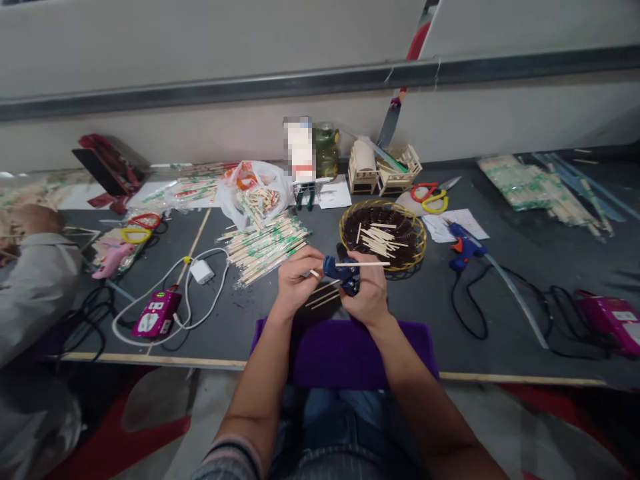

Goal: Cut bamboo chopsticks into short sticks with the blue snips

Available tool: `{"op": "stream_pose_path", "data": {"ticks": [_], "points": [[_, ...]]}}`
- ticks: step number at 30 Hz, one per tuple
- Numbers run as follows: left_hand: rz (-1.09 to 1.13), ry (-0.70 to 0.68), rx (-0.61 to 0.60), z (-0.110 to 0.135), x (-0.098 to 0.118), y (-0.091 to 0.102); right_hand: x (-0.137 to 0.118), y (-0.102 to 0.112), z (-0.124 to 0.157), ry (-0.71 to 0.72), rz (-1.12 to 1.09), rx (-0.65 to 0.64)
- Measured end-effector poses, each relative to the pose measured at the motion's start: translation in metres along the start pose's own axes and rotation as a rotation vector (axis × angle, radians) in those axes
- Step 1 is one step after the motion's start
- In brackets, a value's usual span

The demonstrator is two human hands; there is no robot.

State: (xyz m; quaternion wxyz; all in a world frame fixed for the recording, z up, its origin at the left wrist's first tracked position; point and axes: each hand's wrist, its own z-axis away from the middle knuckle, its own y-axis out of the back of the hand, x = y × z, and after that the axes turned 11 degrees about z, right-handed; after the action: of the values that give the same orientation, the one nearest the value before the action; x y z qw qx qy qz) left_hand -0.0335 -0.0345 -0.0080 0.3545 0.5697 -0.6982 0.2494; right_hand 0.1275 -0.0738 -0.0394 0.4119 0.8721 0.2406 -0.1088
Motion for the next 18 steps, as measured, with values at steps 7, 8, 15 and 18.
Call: {"op": "stream_pose_path", "data": {"ticks": [7,8,15,18], "points": [[0.006,0.006,-0.015,-0.0014,0.0001,0.0024,0.0011,0.0002,-0.0015,0.019,-0.002,-0.013],[0.006,0.005,-0.014,-0.0017,0.0003,0.0024,0.0011,0.0002,-0.0016,0.015,-0.007,-0.025],[-0.003,0.026,0.012,-0.0034,0.0028,-0.0002,-0.0002,0.0000,-0.0018,0.009,-0.033,-0.021],[0.015,-0.002,0.008,-0.0033,0.0023,-0.0008,-0.0007,-0.0004,-0.0018,0.002,-0.047,-0.026]]}}
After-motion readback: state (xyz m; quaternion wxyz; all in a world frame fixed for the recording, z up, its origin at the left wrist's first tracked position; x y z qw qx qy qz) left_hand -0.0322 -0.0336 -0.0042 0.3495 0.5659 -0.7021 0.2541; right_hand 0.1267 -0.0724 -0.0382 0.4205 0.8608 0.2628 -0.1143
